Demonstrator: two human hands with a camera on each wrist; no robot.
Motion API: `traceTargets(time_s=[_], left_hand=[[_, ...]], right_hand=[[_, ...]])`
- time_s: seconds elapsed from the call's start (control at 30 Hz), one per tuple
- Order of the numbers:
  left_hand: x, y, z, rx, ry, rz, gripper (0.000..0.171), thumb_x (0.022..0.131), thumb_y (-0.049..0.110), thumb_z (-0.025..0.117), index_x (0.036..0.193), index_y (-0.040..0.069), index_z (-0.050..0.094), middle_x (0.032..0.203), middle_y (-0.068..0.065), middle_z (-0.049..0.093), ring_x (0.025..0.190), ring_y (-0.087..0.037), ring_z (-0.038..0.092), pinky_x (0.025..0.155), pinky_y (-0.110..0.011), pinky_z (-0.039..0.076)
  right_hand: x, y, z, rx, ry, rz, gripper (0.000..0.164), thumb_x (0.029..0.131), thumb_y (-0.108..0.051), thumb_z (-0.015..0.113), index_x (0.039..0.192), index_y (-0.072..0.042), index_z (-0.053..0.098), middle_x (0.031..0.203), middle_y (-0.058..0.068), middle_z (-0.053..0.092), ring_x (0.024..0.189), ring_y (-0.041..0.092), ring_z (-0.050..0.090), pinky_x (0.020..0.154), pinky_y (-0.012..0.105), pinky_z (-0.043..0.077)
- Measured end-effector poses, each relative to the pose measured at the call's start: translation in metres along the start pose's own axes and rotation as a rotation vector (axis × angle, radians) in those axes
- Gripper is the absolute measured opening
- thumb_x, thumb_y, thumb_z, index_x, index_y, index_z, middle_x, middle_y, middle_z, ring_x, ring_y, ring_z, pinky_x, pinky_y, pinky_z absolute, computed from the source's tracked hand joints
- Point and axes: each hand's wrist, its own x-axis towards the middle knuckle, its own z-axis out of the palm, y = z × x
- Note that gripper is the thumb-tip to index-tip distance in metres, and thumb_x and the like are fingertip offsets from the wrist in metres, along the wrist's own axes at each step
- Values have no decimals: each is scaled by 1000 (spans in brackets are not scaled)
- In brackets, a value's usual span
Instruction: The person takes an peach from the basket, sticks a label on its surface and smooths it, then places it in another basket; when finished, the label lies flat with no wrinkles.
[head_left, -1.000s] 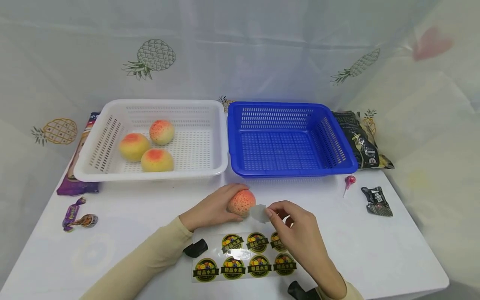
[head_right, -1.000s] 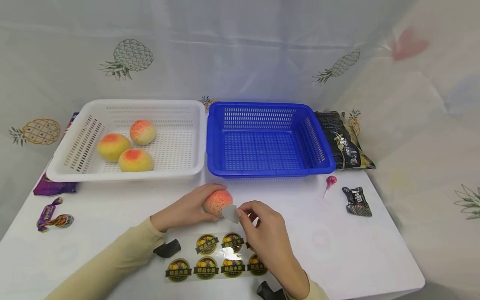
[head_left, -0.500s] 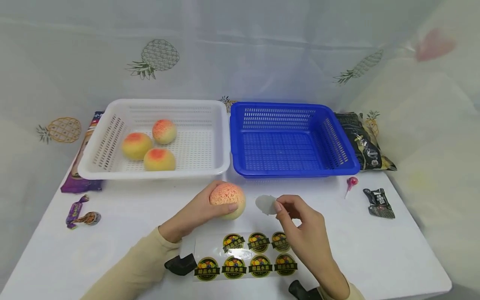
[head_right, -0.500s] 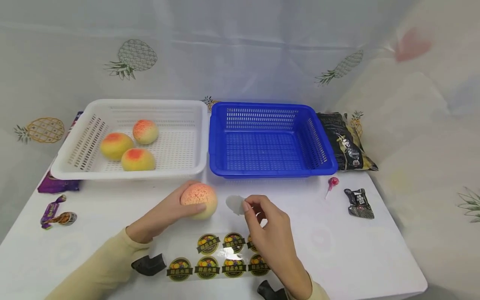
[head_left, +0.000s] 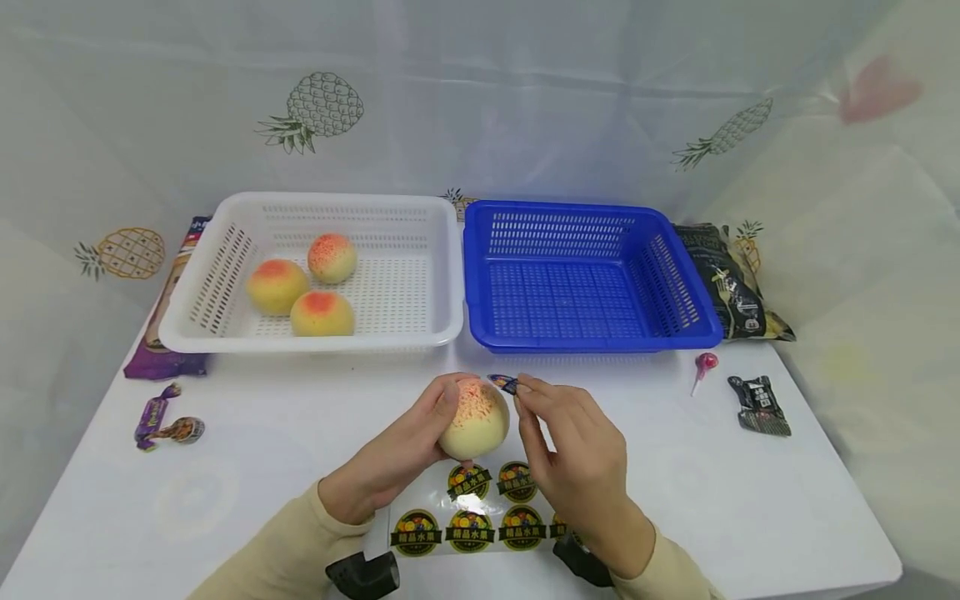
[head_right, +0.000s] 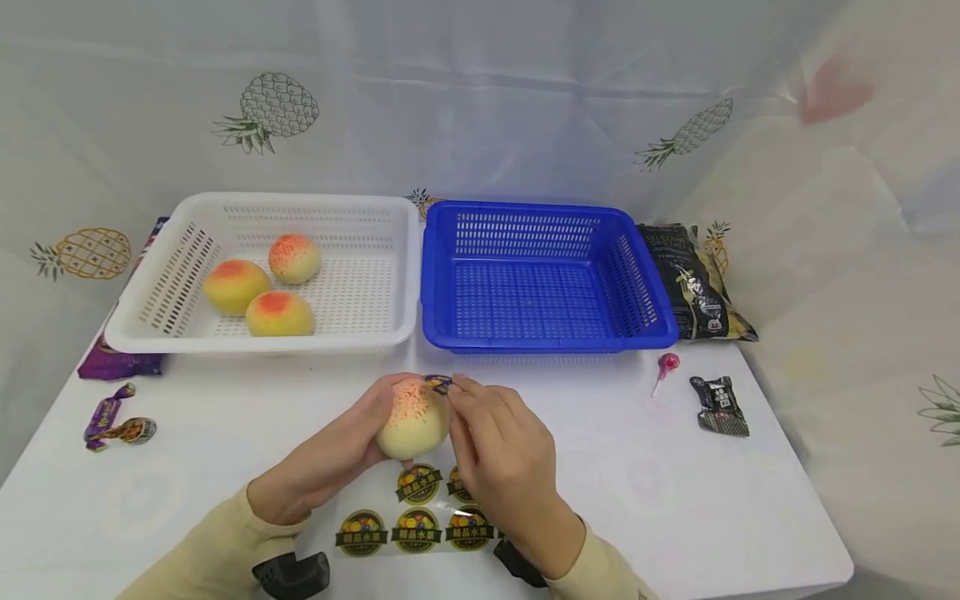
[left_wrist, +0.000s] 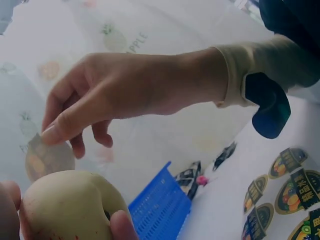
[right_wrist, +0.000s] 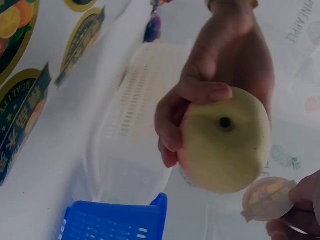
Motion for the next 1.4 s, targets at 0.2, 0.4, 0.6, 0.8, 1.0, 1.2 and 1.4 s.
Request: traceTargets(time_s=[0.2, 0.4, 0.6, 0.8, 1.0, 1.2, 1.4], left_hand=[[0, 3, -1, -14, -19, 10, 51, 91, 53, 19, 132, 22, 21, 124, -10, 37, 94, -21, 50, 75, -36, 46], [1, 5, -2, -16, -22, 39, 53, 91, 53, 17, 133, 20, 18, 124, -11, 35, 94, -21, 49, 75, -34, 45], [2, 7, -2, -2, -5, 41, 55, 90, 55, 17, 132, 20, 18, 123, -10, 34, 94, -21, 49, 74, -33, 44], [1, 8, -3, 18, 11, 45, 55, 90, 55, 20, 132, 20, 19, 122, -10, 36, 93, -21, 49, 73, -33, 45], [2, 8, -5, 63, 68, 36, 49, 92, 46, 35, 131, 21, 21, 128, -8, 35, 105, -18, 48, 83, -31, 44], [1, 5, -5, 95, 98, 40, 50, 88, 33, 53, 128, 27, 25, 121, -9, 43, 99, -21, 49, 81, -33, 45], [1, 1, 3, 113, 97, 43, 54, 87, 34, 54, 127, 26, 19, 123, -9, 41, 101, -21, 51, 85, -32, 42]], right_hand=[[3, -5, 6, -87, 20, -145, 10, 79, -1, 58, 78, 2, 67, 81, 11, 68, 63, 23, 58, 60, 25, 48], [3, -9, 8, -103, -39, -183, 12, 79, -3, 56, 79, 0, 68, 82, 10, 68, 65, 23, 58, 63, 25, 48], [1, -12, 9, -97, -116, -186, 14, 78, -2, 53, 78, -1, 66, 83, 8, 68, 68, 24, 58, 65, 26, 48], [0, -15, 10, -123, -199, -187, 17, 82, -5, 50, 86, -1, 66, 88, 8, 67, 73, 24, 58, 64, 27, 47], [-1, -16, 9, -40, -284, -114, 29, 89, -24, 51, 98, 0, 65, 97, 11, 64, 84, 25, 57, 69, 31, 45], [-1, -9, -1, 213, -193, 299, 17, 84, -11, 57, 96, 1, 61, 88, 9, 58, 79, 18, 53, 66, 22, 43], [6, -17, -8, 398, -426, 817, 31, 78, -8, 66, 101, -1, 47, 76, 1, 49, 66, 8, 50, 51, 20, 44]])
